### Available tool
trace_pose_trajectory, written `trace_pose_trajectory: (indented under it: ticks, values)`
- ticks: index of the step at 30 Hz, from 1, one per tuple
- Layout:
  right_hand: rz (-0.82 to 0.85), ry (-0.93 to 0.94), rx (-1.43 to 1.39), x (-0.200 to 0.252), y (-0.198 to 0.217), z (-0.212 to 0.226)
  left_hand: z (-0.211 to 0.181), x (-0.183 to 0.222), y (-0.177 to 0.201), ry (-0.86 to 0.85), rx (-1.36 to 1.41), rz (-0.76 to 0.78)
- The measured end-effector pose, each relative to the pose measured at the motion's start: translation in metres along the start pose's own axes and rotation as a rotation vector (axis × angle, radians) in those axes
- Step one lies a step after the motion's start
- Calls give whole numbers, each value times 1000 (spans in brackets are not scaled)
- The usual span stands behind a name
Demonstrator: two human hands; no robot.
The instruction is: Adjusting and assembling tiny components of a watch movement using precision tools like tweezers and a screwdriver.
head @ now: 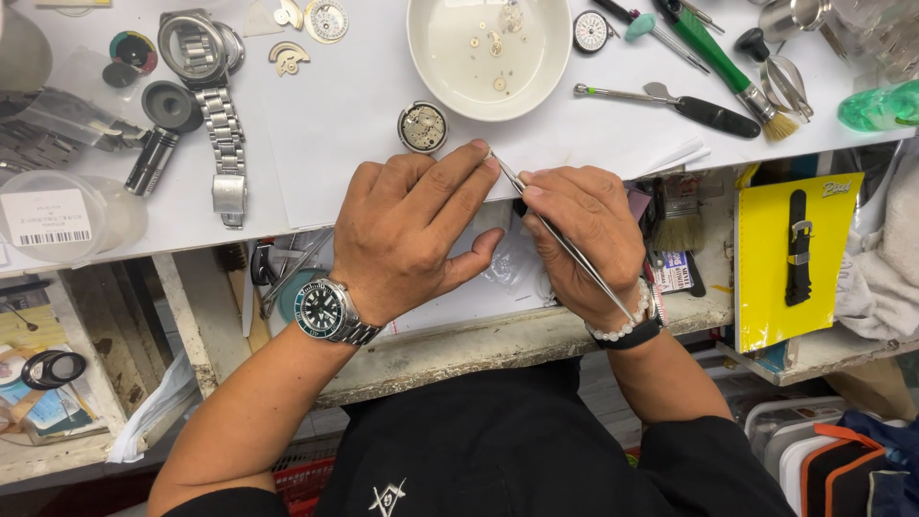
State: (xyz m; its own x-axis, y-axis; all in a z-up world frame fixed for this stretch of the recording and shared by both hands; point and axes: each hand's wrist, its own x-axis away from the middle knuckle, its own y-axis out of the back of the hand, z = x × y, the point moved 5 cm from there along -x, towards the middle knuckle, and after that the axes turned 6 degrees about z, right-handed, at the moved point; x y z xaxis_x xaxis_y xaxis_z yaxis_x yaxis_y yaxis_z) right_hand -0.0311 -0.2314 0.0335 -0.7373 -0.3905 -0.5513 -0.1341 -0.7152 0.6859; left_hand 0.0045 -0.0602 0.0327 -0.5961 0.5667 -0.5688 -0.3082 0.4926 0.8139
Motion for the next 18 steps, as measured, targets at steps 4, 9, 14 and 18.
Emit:
trace_pose_trajectory:
  ticks: [4,9,14,18]
  values:
    - [-38,-12,-30,4,0,-2,1,2,1,-6,18,3]
    - [-29,21,-68,11,4,0,4,5,5,20,136,-11]
    - [40,83,26,21,3,4,6,16,0,56,231,-49]
    - [72,101,94,22,2,7,5,22,-3,86,267,-83]
